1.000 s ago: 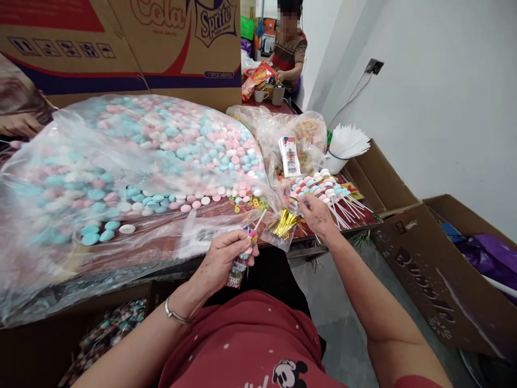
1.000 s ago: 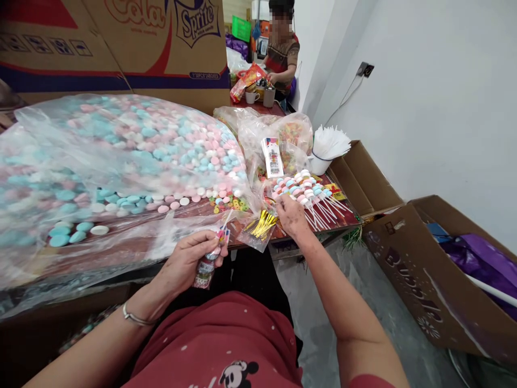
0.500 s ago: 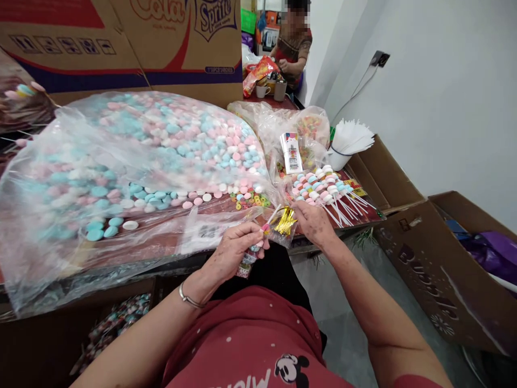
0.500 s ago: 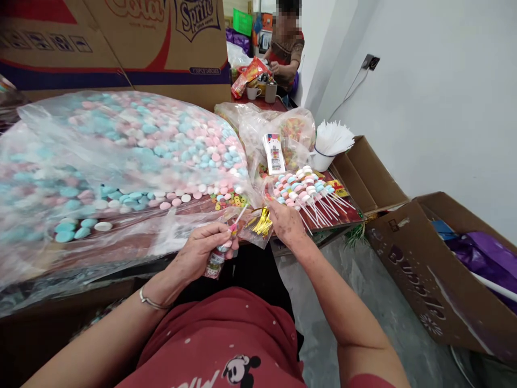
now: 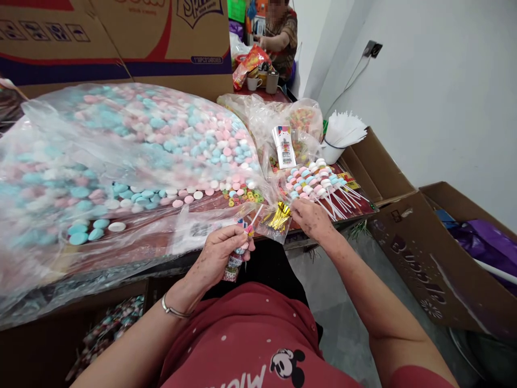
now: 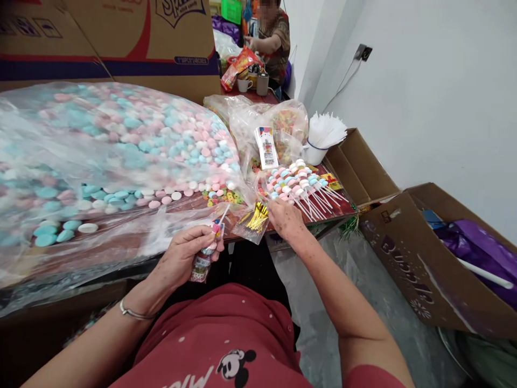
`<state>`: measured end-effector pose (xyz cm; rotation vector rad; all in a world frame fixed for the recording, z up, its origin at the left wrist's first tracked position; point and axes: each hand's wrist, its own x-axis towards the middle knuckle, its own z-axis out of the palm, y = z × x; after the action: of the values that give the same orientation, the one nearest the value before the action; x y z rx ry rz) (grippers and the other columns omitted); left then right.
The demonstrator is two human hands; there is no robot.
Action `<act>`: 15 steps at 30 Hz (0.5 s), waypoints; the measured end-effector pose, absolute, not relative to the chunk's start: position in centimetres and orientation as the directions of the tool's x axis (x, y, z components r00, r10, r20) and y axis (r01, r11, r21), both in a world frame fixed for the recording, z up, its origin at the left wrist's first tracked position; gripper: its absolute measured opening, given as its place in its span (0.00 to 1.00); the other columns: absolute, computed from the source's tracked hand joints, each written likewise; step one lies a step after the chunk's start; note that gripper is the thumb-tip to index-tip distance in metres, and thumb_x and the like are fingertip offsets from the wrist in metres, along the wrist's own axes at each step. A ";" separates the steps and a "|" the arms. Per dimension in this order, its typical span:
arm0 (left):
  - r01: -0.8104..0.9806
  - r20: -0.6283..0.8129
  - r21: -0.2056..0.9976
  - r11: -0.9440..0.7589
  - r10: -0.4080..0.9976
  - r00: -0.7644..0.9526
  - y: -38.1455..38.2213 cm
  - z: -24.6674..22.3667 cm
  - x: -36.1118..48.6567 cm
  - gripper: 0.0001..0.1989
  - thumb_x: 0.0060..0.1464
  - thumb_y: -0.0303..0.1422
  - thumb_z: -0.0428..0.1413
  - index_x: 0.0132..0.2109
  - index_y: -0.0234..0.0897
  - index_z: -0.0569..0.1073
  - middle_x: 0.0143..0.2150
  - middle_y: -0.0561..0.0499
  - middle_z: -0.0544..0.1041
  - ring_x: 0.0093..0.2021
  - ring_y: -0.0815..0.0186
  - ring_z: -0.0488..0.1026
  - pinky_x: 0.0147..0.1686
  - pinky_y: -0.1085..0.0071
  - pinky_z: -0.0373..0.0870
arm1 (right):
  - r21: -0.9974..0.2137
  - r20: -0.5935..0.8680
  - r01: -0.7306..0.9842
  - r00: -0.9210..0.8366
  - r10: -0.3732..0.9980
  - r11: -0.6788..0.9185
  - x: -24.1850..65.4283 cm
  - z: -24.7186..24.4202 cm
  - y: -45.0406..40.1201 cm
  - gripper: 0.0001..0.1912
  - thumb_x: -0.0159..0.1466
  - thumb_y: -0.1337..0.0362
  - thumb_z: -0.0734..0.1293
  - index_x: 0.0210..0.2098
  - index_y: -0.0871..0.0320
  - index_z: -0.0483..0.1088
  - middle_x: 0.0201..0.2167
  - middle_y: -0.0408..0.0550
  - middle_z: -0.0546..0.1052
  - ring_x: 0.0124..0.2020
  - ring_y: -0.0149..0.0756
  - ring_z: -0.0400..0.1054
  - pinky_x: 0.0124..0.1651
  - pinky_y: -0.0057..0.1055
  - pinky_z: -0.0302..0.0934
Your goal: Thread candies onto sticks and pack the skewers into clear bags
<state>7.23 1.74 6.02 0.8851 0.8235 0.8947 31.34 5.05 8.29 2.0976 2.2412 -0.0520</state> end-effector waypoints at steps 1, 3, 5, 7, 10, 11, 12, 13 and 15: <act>-0.291 -0.220 0.892 0.347 0.894 0.391 1.7 6.0 7.2 0.11 0.47 0.35 0.65 0.26 0.33 0.73 0.25 0.51 0.78 0.21 0.72 0.71 0.22 0.78 0.63 | 0.040 -0.094 0.996 -0.076 0.993 0.080 31.2 8.0 5.0 0.13 0.71 0.66 0.57 0.44 0.57 0.73 0.46 0.51 0.77 0.46 0.40 0.71 0.40 0.30 0.57; -0.288 -0.220 0.893 0.346 0.893 0.391 1.6 5.9 7.3 0.11 0.47 0.35 0.64 0.26 0.33 0.73 0.25 0.51 0.78 0.21 0.72 0.71 0.22 0.78 0.62 | 0.077 -0.117 0.993 -0.080 0.990 0.090 30.9 7.4 4.9 0.14 0.71 0.67 0.56 0.44 0.57 0.72 0.47 0.52 0.76 0.46 0.40 0.71 0.38 0.30 0.57; -0.285 -0.221 0.894 0.346 0.893 0.391 1.5 5.7 7.4 0.11 0.48 0.35 0.64 0.26 0.33 0.73 0.25 0.51 0.78 0.20 0.73 0.70 0.22 0.78 0.62 | 0.096 -0.119 0.991 -0.078 0.990 0.090 30.8 6.8 5.0 0.15 0.71 0.68 0.54 0.44 0.58 0.72 0.47 0.53 0.76 0.45 0.39 0.70 0.37 0.30 0.56; -0.286 -0.221 0.893 0.347 0.893 0.393 1.5 5.6 7.4 0.11 0.48 0.36 0.64 0.25 0.33 0.73 0.25 0.51 0.78 0.21 0.73 0.70 0.22 0.78 0.62 | 0.082 -0.091 0.993 -0.079 0.993 0.087 31.0 6.7 5.3 0.16 0.72 0.68 0.53 0.43 0.58 0.72 0.46 0.53 0.76 0.45 0.39 0.70 0.39 0.30 0.56; -0.291 -0.225 0.889 0.354 0.890 0.396 1.5 5.6 7.4 0.11 0.48 0.35 0.64 0.26 0.33 0.73 0.25 0.51 0.78 0.21 0.73 0.70 0.22 0.78 0.62 | 0.014 -0.034 0.994 -0.112 0.993 0.112 31.7 7.0 5.8 0.15 0.73 0.66 0.54 0.40 0.59 0.72 0.43 0.53 0.76 0.47 0.39 0.68 0.43 0.29 0.56; -0.293 -0.225 0.888 0.355 0.890 0.396 1.5 5.6 7.4 0.11 0.48 0.35 0.64 0.26 0.33 0.73 0.25 0.51 0.78 0.21 0.73 0.70 0.22 0.78 0.62 | -0.007 -0.026 0.994 -0.114 0.993 0.114 32.0 7.3 5.9 0.15 0.73 0.66 0.54 0.40 0.59 0.71 0.43 0.53 0.76 0.46 0.39 0.68 0.44 0.29 0.56; -0.295 -0.227 0.886 0.357 0.889 0.397 1.5 5.6 7.4 0.11 0.48 0.35 0.64 0.26 0.33 0.73 0.25 0.51 0.78 0.21 0.73 0.70 0.22 0.78 0.62 | -0.020 -0.026 0.994 -0.105 0.994 0.104 32.2 7.5 6.0 0.15 0.73 0.66 0.54 0.40 0.60 0.71 0.42 0.53 0.76 0.45 0.39 0.68 0.44 0.30 0.56; -0.296 -0.227 0.885 0.359 0.888 0.399 1.5 5.6 7.4 0.11 0.48 0.36 0.64 0.26 0.33 0.73 0.25 0.51 0.78 0.21 0.73 0.70 0.22 0.78 0.62 | -0.025 -0.031 0.996 -0.087 0.996 0.086 32.4 7.7 6.1 0.14 0.73 0.66 0.54 0.41 0.61 0.71 0.42 0.54 0.76 0.44 0.39 0.68 0.44 0.30 0.56; -0.295 -0.230 0.884 0.363 0.887 0.401 1.4 5.5 7.4 0.11 0.47 0.36 0.65 0.26 0.33 0.73 0.26 0.51 0.78 0.21 0.73 0.70 0.22 0.78 0.62 | -0.020 -0.041 0.999 -0.045 0.998 0.044 32.6 8.0 6.0 0.14 0.72 0.68 0.53 0.43 0.62 0.70 0.41 0.55 0.76 0.43 0.40 0.69 0.43 0.30 0.56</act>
<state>7.44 1.41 5.54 0.8724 0.8184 0.8811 32.56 6.05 7.99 2.1593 2.2585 -0.0673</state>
